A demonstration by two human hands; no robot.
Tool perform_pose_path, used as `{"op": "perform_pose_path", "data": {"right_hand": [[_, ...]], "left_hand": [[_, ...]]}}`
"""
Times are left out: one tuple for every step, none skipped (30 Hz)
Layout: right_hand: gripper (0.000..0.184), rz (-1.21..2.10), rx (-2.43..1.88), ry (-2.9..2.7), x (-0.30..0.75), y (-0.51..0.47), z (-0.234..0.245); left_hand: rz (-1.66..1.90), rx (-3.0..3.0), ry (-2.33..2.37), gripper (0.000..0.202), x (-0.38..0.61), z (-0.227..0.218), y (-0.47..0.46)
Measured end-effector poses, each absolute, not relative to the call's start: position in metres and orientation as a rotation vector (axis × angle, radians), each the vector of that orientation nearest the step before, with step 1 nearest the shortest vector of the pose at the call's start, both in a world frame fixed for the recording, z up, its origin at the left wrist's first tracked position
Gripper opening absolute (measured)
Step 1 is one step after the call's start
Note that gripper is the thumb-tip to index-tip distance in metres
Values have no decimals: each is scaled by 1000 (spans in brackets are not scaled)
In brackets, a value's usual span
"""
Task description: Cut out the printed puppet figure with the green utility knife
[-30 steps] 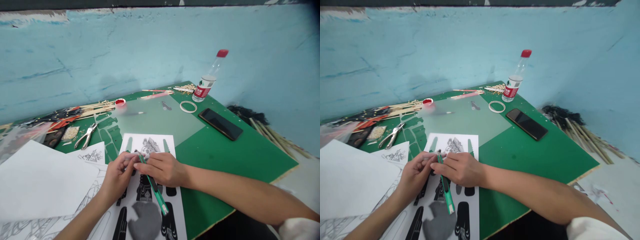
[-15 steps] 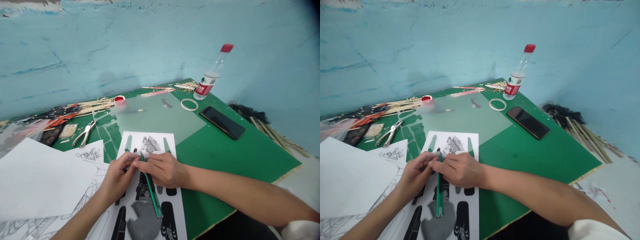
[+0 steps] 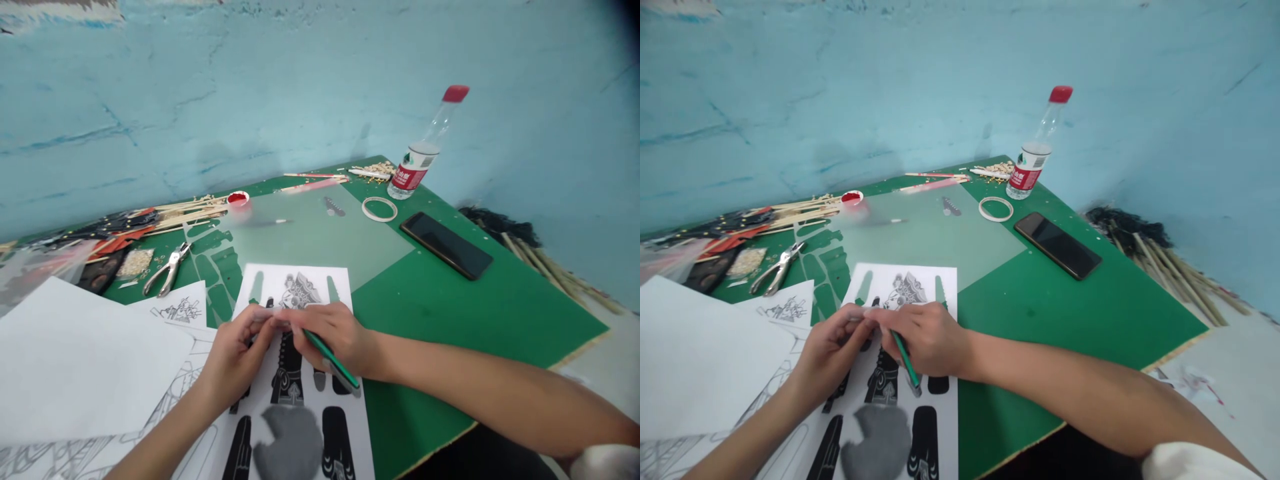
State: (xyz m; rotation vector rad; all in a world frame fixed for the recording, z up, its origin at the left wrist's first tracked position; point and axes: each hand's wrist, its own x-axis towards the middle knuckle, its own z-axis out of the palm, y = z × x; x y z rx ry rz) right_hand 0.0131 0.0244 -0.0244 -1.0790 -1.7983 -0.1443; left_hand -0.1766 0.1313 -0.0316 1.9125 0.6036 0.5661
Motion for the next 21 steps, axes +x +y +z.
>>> {"op": "perform_pose_path", "data": {"right_hand": [[36, -107, -1082, -1754, 13, 24, -24], [35, -45, -1094, -1702, 14, 24, -23], [32, 38, -1115, -1638, 15, 24, -23], [28, 129, -1143, -1559, 16, 23, -22], [23, 224, -1176, -1469, 17, 23, -22], [20, 320, -1202, -1381, 19, 24, -23], [18, 408, -1215, -1306, 21, 24, -24], [18, 487, -1214, -1254, 23, 24, -26], [19, 563, -1203, -1228, 25, 24, -28], [21, 627, -1191, -1222, 26, 24, -30], [23, 672, -1182, -1230, 27, 23, -32], [25, 693, -1170, -1245, 28, 22, -34], [26, 693, -1159, -1263, 29, 21, -34], [25, 675, -1152, -1280, 29, 19, -34], [24, 644, -1149, -1305, 30, 18, -33], [23, 609, -1144, -1336, 31, 17, -32], [20, 581, -1139, -1366, 33, 17, -30], [17, 564, -1134, -1389, 34, 16, -28], [14, 566, -1129, -1401, 35, 17, -27], [13, 580, -1121, -1404, 37, 17, -26], [11, 599, -1118, -1403, 38, 17, -24]], "left_hand": [[553, 1897, 614, 20, -177, -30, 131], [533, 1866, 629, 21, -177, -29, 132], [506, 1824, 648, 22, -177, -27, 132], [486, 1776, 665, 24, -177, -26, 132], [474, 1730, 676, 27, -177, -24, 133], [470, 1693, 676, 30, -178, -23, 133], [468, 1667, 665, 32, -178, -22, 133], [465, 1647, 646, 34, -179, -21, 133], [457, 1629, 622, 35, -179, -20, 133], [447, 1609, 600, 36, -180, -19, 133], [436, 1591, 580, 36, -181, -19, 133], [426, 1579, 563, 36, -181, -18, 133], [425, 1573, 552, 36, -182, -18, 133], [426, 1575, 544, 36, -183, -18, 133], [429, 1583, 538, 37, -183, -17, 133], [431, 1594, 533, 37, -184, -17, 133], [430, 1605, 528, 38, -184, -18, 133], [428, 1614, 525, 38, -185, -18, 133], [425, 1621, 523, 38, -185, -18, 133], [416, 1627, 521, 38, -185, -18, 132], [411, 1632, 522, 39, -186, -19, 132]]}}
